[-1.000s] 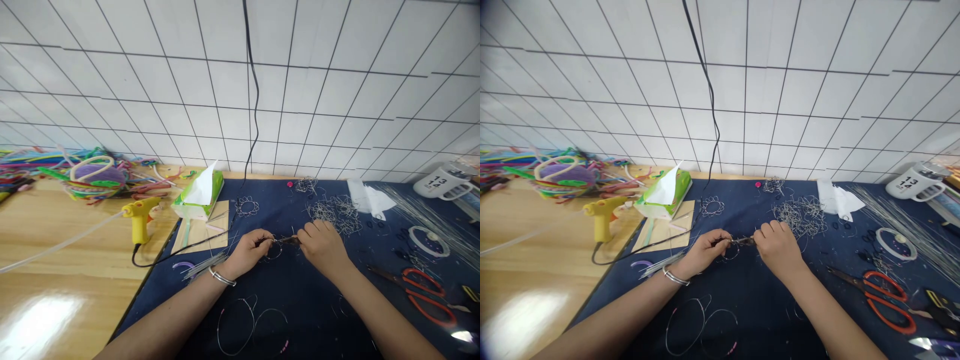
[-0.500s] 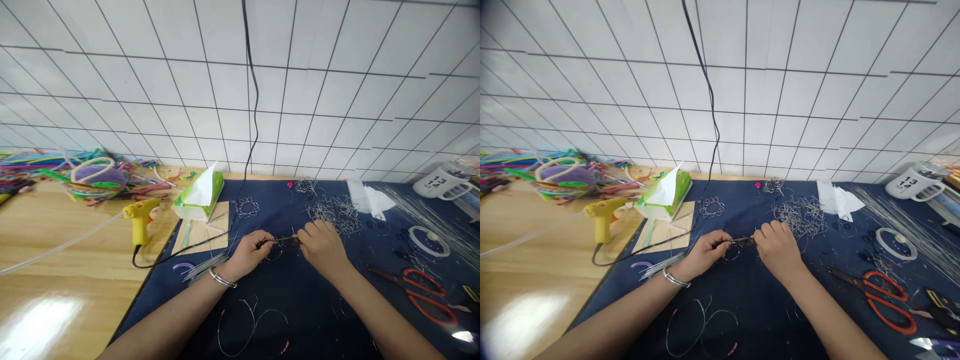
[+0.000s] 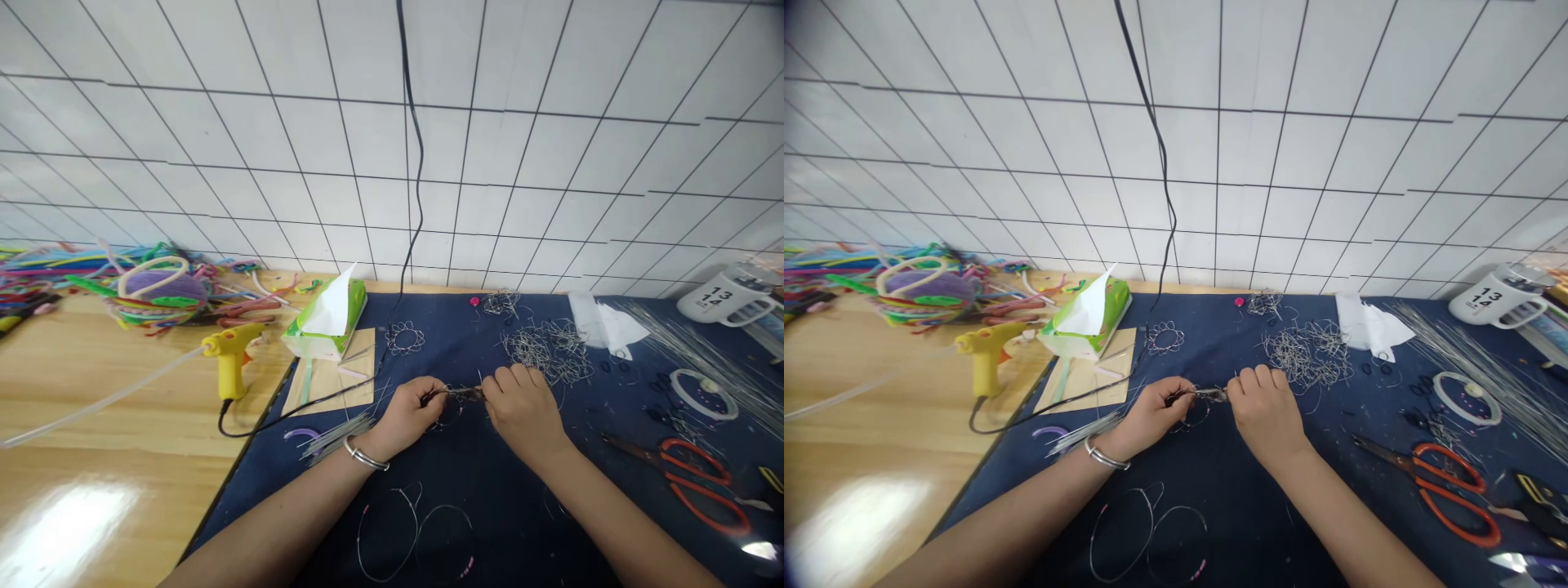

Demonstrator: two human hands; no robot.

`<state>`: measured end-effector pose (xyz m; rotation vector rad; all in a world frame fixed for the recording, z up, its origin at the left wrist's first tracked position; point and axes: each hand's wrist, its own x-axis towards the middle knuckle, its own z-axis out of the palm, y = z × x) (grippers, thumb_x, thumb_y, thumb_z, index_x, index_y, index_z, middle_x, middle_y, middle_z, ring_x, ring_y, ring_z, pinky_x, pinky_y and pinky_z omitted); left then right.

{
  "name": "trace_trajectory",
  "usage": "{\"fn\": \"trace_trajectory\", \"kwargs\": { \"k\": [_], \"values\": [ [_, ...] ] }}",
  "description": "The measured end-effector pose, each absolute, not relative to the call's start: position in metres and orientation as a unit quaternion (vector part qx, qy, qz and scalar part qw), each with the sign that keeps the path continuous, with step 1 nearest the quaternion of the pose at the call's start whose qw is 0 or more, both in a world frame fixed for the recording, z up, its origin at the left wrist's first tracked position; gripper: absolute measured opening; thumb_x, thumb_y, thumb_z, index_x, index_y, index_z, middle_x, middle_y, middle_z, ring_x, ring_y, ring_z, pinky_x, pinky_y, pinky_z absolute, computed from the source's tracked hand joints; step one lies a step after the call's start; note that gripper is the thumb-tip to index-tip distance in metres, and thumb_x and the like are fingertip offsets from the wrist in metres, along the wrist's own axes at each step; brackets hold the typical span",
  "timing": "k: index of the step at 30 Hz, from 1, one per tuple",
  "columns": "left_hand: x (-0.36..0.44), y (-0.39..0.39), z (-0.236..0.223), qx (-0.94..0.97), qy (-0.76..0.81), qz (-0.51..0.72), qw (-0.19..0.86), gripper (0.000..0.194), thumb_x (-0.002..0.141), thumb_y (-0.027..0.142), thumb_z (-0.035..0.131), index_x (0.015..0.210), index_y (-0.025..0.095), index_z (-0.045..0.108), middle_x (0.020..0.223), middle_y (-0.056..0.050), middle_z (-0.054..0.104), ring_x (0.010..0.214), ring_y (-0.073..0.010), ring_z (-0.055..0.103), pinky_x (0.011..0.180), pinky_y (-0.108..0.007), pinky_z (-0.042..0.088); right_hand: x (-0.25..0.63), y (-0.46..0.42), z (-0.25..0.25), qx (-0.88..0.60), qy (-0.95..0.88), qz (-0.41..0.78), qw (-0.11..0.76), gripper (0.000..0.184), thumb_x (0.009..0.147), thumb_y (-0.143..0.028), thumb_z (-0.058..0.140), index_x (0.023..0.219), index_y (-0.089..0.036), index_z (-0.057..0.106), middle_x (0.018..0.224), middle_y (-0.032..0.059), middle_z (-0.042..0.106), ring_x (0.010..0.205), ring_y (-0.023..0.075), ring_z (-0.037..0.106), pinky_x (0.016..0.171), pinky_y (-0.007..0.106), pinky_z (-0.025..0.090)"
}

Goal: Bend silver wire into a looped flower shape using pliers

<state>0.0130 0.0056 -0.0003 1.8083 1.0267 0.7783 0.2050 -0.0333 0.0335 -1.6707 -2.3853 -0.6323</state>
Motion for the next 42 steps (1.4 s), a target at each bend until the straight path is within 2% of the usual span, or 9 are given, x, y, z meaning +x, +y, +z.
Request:
{"fn": "trace_trajectory", "kwargs": {
  "k": [9,21,42],
  "values": [
    [0.013,0.005,0.001,0.733,0.414,0.307,0.443,0.015,0.079,0.022,0.045,0.079,0.015,0.059,0.059,0.002,0.052,0.054,-0.0088,0.044,0.052,-0.020,0.035,0.207,-0.032,0.029,-0.561,-0.802,-0.189,0.078,0.018,0.083,-0.021,0.042,0.067,-0.019,0.051,0.068,0.0044,0.044,0.071,0.0178,0.033,0.066,0.033,0.022],
    [0.012,0.006,0.000,0.756,0.393,0.318,0.415,0.015,0.078,0.016,0.045,0.078,0.016,0.060,0.067,0.000,0.055,0.063,-0.0112,0.049,0.060,-0.021,0.039,0.207,-0.031,0.023,-0.562,-0.802,-0.180,0.096,0.018,0.080,-0.016,0.045,0.063,-0.018,0.052,0.064,0.0042,0.044,0.068,0.0163,0.034,0.064,0.031,0.022],
    [0.012,0.005,-0.001,0.767,0.381,0.315,0.410,0.014,0.079,0.016,0.044,0.077,0.016,0.059,0.067,0.000,0.054,0.063,-0.0108,0.049,0.061,-0.022,0.039,0.206,-0.033,0.017,-0.579,-0.796,-0.156,0.083,0.012,0.075,-0.016,0.049,0.064,-0.018,0.053,0.061,0.0021,0.048,0.062,0.0139,0.038,0.059,0.029,0.019]
  ]
}}
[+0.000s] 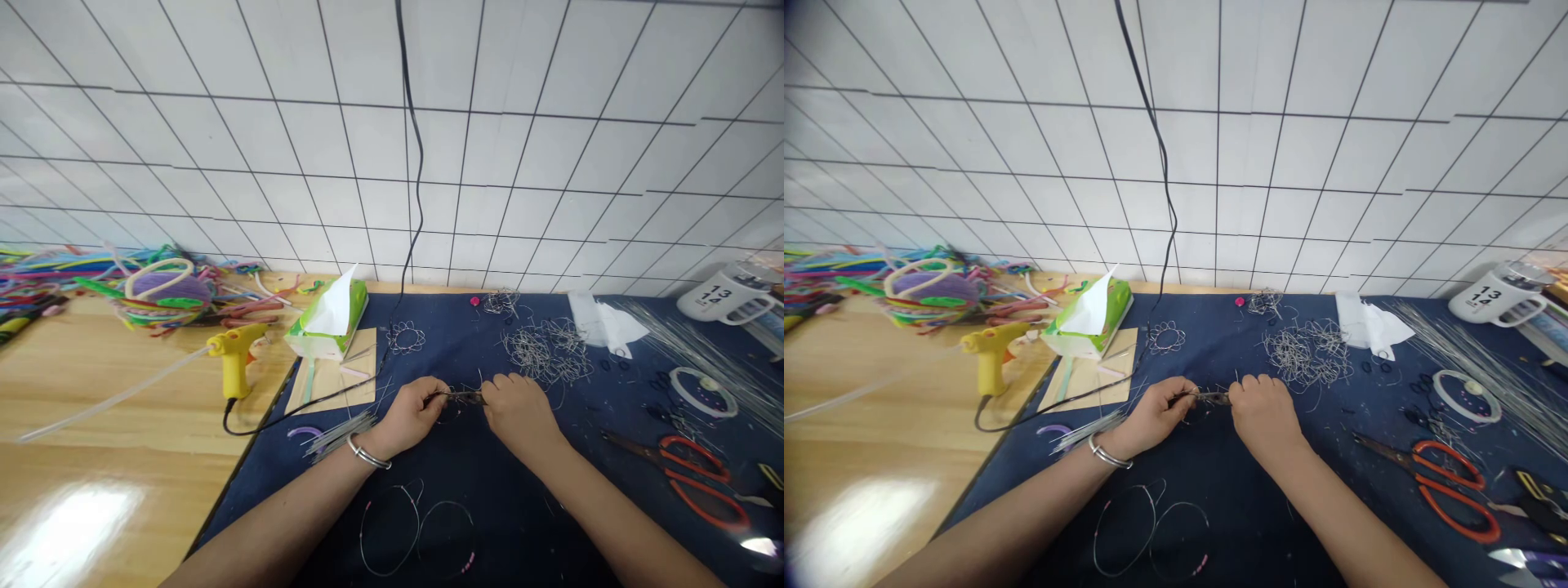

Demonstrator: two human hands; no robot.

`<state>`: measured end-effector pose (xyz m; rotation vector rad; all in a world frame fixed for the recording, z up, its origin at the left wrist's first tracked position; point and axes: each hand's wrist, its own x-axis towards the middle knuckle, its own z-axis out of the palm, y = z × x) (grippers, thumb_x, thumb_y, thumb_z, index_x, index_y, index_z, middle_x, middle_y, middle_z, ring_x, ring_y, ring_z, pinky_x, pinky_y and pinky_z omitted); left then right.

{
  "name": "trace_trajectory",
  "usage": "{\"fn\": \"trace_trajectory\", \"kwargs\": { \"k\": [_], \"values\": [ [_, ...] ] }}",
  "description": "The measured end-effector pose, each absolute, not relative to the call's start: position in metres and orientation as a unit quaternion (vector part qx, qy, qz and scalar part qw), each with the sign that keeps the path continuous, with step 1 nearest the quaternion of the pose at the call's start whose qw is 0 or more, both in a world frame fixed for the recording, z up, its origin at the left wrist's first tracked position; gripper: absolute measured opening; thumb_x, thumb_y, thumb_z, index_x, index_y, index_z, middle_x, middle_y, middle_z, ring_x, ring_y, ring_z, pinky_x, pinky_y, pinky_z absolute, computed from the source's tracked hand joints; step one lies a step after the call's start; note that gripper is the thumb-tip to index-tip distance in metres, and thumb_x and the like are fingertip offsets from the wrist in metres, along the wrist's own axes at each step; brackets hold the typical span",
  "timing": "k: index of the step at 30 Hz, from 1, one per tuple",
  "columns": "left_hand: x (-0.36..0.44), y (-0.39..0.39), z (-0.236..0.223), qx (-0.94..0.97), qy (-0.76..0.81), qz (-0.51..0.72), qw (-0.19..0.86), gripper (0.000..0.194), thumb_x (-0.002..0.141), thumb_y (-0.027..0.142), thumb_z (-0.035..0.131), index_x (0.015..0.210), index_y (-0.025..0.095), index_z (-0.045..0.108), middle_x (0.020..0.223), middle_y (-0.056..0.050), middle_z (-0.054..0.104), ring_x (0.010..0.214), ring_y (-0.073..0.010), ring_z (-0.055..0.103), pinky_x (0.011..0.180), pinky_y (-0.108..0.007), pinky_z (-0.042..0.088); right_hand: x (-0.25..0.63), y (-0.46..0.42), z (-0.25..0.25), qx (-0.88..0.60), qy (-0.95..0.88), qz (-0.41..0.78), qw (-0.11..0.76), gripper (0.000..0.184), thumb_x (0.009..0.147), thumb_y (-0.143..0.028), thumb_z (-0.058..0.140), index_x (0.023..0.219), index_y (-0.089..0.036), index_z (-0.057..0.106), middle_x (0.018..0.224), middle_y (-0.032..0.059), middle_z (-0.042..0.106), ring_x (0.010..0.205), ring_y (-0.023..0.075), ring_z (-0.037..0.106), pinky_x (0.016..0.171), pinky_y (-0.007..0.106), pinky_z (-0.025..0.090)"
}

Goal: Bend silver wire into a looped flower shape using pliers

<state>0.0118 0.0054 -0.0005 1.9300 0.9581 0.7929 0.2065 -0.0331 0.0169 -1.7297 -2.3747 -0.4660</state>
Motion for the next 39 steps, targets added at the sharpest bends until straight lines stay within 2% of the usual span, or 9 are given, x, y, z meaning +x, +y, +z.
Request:
{"fn": "trace_trajectory", "kwargs": {
  "k": [7,13,23,39],
  "values": [
    [0.013,0.006,-0.003,0.734,0.379,0.290,0.484,0.016,0.082,0.020,0.042,0.081,0.015,0.058,0.066,0.001,0.053,0.055,-0.0085,0.047,0.054,-0.020,0.038,0.210,-0.031,0.020,-0.570,-0.799,-0.166,0.092,0.013,0.077,-0.017,0.048,0.065,-0.018,0.053,0.065,0.0039,0.047,0.068,0.0158,0.037,0.064,0.030,0.022],
    [0.012,0.008,-0.002,0.736,0.366,0.282,0.495,0.016,0.083,0.020,0.042,0.082,0.015,0.057,0.063,0.002,0.050,0.056,-0.0084,0.045,0.056,-0.020,0.037,0.210,-0.030,0.024,-0.562,-0.803,-0.179,0.087,0.015,0.078,-0.015,0.046,0.066,-0.018,0.052,0.066,0.0045,0.045,0.070,0.0171,0.035,0.065,0.031,0.022],
    [0.013,0.006,-0.001,0.714,0.356,0.277,0.536,0.016,0.084,0.025,0.041,0.084,0.015,0.053,0.072,0.000,0.052,0.058,-0.0086,0.047,0.056,-0.021,0.040,0.214,-0.030,0.025,-0.545,-0.813,-0.189,0.078,0.018,0.080,-0.012,0.043,0.065,-0.018,0.050,0.065,0.0033,0.043,0.069,0.0168,0.033,0.065,0.032,0.021],
    [0.013,0.006,-0.002,0.719,0.366,0.270,0.526,0.017,0.084,0.025,0.041,0.082,0.016,0.055,0.067,0.001,0.052,0.055,-0.0086,0.047,0.055,-0.021,0.039,0.214,-0.031,0.029,-0.528,-0.819,-0.209,0.082,0.017,0.078,-0.010,0.044,0.065,-0.018,0.051,0.065,0.0036,0.043,0.070,0.0172,0.032,0.065,0.033,0.020]
  ]
}}
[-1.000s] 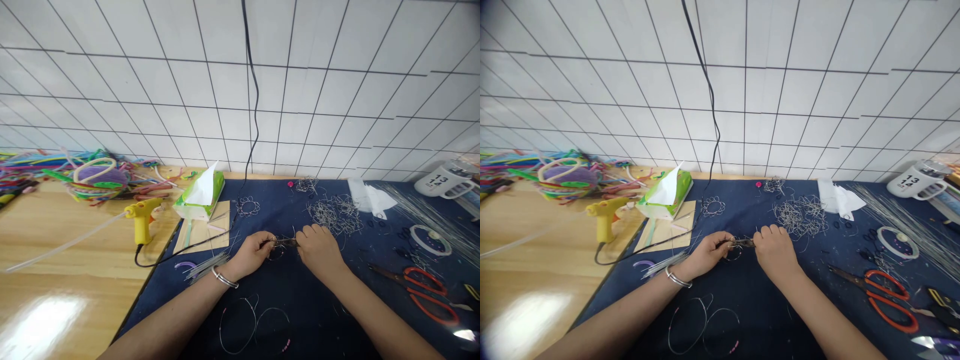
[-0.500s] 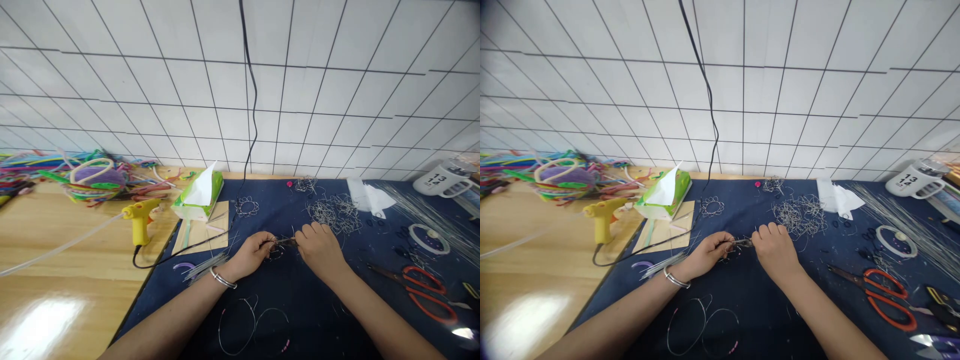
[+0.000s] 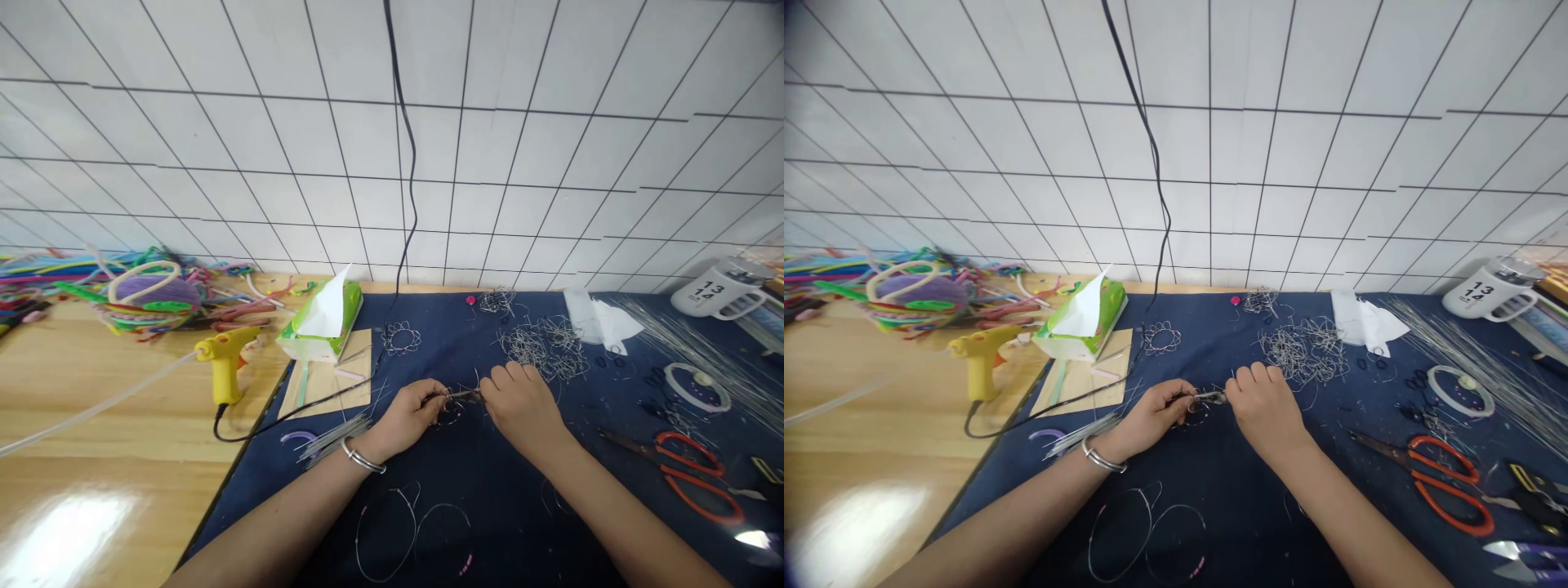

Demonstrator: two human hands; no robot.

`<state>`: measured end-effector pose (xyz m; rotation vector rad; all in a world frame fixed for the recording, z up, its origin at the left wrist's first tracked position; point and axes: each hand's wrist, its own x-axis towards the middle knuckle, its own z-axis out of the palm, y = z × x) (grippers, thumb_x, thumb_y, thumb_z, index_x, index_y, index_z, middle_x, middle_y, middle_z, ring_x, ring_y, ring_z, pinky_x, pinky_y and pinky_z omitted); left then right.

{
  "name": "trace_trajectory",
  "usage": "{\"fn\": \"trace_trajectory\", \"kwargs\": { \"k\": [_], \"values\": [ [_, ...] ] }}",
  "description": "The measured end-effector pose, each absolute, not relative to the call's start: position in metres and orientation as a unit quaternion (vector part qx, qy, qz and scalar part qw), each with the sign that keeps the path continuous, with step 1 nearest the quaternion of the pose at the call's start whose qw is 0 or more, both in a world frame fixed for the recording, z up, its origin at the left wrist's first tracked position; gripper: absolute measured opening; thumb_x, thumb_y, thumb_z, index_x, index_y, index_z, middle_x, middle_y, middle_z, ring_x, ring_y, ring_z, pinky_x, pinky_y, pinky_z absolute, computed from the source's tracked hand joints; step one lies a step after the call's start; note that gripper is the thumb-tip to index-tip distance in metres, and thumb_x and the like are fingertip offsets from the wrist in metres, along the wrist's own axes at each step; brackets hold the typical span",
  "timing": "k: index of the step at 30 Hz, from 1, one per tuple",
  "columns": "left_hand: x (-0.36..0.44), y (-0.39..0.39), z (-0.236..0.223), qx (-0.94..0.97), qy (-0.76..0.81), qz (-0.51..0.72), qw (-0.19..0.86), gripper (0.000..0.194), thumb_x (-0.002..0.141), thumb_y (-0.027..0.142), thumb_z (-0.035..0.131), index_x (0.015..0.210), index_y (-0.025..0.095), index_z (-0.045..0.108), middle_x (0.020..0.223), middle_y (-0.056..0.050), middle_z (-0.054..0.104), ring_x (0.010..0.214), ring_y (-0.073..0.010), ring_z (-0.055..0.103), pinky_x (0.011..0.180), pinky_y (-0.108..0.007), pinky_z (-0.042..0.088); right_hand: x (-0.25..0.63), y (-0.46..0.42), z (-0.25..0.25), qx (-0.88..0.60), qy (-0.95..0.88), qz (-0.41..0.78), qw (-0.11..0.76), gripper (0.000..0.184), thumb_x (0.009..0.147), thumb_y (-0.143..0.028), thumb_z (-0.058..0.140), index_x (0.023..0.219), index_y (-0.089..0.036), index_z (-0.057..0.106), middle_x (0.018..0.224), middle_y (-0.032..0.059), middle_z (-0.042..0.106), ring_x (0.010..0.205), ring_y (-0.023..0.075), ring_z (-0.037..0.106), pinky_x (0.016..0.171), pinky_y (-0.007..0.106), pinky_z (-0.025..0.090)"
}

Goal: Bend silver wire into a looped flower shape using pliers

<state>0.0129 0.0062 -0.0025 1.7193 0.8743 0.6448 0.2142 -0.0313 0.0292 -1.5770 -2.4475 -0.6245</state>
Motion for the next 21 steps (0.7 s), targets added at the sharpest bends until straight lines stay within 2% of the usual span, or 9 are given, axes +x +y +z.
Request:
{"fn": "trace_trajectory", "kwargs": {
  "k": [14,21],
  "values": [
    [0.0100,0.0091,0.0010,0.676,0.345,0.258,0.598,0.019,0.083,0.029,0.044,0.086,0.014,0.055,0.070,0.000,0.054,0.054,-0.0076,0.046,0.055,-0.021,0.038,0.2153,-0.0296,0.0285,-0.521,-0.823,-0.205,0.090,0.018,0.079,-0.010,0.045,0.063,-0.018,0.050,0.063,0.0027,0.043,0.068,0.0159,0.032,0.064,0.032,0.020],
    [0.0095,0.0089,0.0010,0.681,0.344,0.259,0.593,0.020,0.083,0.030,0.044,0.085,0.014,0.056,0.070,0.001,0.053,0.054,-0.0071,0.045,0.055,-0.020,0.037,0.2159,-0.0293,0.0251,-0.526,-0.826,-0.183,0.090,0.019,0.080,-0.013,0.044,0.064,-0.018,0.052,0.063,0.0028,0.045,0.067,0.0157,0.033,0.065,0.031,0.021]
  ]
}}
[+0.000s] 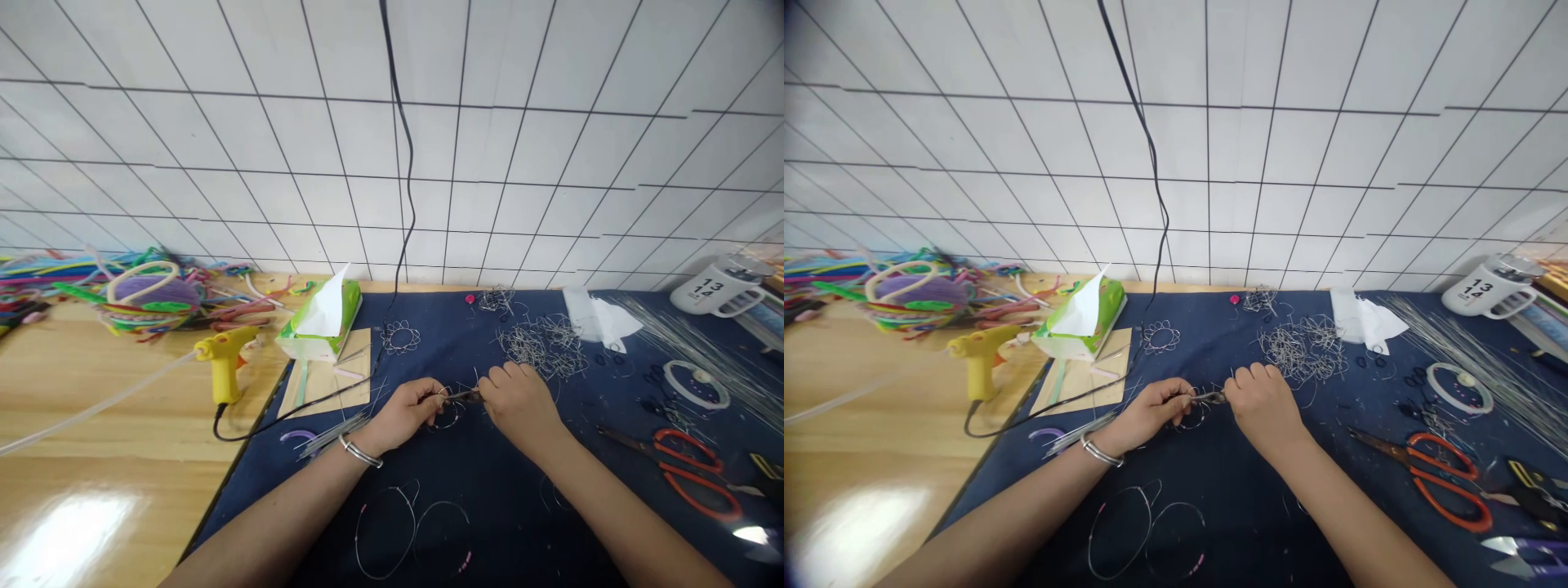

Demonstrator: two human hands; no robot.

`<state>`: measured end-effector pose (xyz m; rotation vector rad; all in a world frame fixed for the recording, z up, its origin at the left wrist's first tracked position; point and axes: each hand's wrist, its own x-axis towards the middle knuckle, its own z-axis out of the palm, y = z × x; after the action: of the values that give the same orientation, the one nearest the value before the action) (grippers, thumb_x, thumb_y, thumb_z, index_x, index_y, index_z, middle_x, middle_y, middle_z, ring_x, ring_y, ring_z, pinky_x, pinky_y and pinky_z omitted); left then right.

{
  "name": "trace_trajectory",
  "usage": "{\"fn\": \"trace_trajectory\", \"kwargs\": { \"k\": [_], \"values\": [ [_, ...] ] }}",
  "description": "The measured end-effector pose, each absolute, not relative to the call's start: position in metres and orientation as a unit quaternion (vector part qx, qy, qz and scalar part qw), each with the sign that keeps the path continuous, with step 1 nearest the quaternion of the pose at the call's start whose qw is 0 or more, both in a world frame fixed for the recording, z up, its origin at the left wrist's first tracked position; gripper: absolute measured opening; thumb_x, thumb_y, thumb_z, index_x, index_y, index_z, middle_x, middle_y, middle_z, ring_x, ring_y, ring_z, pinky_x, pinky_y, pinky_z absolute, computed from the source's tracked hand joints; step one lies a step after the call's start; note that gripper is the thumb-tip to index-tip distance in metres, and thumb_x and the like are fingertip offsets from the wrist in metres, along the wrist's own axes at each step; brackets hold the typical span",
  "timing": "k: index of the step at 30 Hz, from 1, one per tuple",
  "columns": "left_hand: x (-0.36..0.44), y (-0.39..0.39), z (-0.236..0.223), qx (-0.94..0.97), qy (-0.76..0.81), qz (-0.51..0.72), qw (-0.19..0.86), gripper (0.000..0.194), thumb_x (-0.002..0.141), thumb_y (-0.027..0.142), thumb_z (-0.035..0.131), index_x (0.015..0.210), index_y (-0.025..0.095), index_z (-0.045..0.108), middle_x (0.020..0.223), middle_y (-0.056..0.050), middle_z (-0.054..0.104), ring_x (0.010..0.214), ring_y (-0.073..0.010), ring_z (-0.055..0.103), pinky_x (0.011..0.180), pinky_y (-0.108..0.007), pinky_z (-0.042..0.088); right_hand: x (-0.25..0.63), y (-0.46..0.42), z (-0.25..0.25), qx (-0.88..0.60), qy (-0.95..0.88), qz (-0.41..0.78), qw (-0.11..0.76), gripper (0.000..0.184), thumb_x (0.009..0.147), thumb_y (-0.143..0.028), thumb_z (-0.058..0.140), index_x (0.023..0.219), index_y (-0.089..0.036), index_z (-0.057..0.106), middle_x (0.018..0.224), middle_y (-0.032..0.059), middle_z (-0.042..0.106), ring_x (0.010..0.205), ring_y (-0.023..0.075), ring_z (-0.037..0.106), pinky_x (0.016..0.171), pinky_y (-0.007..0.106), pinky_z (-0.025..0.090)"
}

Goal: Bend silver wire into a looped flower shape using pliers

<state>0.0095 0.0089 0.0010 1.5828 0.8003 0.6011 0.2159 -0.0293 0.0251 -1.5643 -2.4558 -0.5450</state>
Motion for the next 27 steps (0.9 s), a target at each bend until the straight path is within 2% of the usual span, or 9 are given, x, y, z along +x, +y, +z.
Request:
{"fn": "trace_trajectory", "kwargs": {
  "k": [17,23,27],
  "values": [
    [0.0127,0.0058,0.0006,0.661,0.367,0.281,0.591,0.020,0.081,0.032,0.047,0.081,0.014,0.056,0.065,0.001,0.054,0.052,-0.0076,0.048,0.056,-0.021,0.038,0.2195,-0.0244,0.0191,-0.538,-0.821,-0.159,0.105,0.009,0.074,-0.017,0.052,0.065,-0.018,0.053,0.065,0.0022,0.045,0.069,0.0152,0.036,0.066,0.029,0.022],
    [0.0152,0.0054,-0.0018,0.616,0.425,0.328,0.576,0.024,0.081,0.036,0.046,0.078,0.015,0.056,0.058,0.001,0.055,0.053,-0.0096,0.051,0.056,-0.021,0.039,0.2190,-0.0241,0.0215,-0.587,-0.781,-0.171,0.128,0.013,0.079,-0.023,0.049,0.067,-0.017,0.053,0.068,0.0033,0.044,0.072,0.0163,0.035,0.067,0.030,0.023],
    [0.0153,0.0063,-0.0037,0.579,0.436,0.353,0.592,0.023,0.081,0.036,0.047,0.080,0.014,0.054,0.062,0.000,0.057,0.055,-0.0096,0.052,0.057,-0.021,0.041,0.2177,-0.0235,0.0202,-0.572,-0.790,-0.179,0.128,0.015,0.079,-0.024,0.048,0.066,-0.017,0.053,0.068,0.0036,0.044,0.072,0.0167,0.034,0.068,0.030,0.023]
  ]
}}
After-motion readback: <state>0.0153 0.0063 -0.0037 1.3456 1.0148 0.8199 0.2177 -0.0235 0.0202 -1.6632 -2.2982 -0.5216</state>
